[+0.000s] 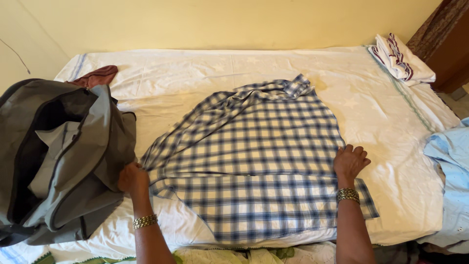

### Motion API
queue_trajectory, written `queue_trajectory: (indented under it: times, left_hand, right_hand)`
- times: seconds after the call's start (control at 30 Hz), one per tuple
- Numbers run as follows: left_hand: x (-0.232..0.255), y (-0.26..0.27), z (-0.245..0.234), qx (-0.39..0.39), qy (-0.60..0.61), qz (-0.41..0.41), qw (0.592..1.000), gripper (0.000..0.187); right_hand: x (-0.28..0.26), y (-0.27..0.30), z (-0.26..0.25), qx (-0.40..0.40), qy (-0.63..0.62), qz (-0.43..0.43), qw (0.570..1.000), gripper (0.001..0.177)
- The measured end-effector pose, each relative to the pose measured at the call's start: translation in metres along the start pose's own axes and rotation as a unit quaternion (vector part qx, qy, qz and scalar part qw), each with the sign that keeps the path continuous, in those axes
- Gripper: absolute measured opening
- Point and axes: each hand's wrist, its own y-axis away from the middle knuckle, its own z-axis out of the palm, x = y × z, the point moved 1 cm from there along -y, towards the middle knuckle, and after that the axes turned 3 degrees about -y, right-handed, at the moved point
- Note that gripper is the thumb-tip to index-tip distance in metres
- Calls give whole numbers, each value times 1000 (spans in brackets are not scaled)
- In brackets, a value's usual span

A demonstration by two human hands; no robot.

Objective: The person buttons a checkered shirt on a bed, smooths the fabric, and folds the sleeves and body of the shirt into a compact rectangle.

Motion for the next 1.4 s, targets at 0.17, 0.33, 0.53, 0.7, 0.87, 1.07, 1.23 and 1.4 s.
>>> queue_trajectory:
  times: [0.17,0.33,0.53,0.7,0.87,1.07,1.23,1.4]
  left_hand:
    - [64,-14,-25,-74,-228,-77,968,46]
    - [136,-29,25,73,-21,145,987,50]
    - [263,-44,133,-10,311,243,919,43]
    - [286,-61,142,6,47,84,995,59]
    - [265,-28,114,79,192,304,930,9]
    - [239,27,43,-379,86,575,720,6]
    - [277,-1,33,-418,345,336,770,31]
    - [329,-30,105,-143,219,364,894,46]
  right_hand:
    - [-5,-4,-2,-5,-15,-18,1000,34]
    - [-9,-5,-2,0,-22,-37,999,34]
    - [-9,-6,-2,-6,5,-36,999,33]
    - [-9,-8,-1,6,2,-37,999,31]
    - [-13,-7,-6,30,-16,-44,998,29]
    - [-13,-6,-10,24,-8,-51,998,27]
    - [-14,-5,-11,32,-6,-50,998,27]
    - [-13,-6,-10,31,-14,-47,998,27]
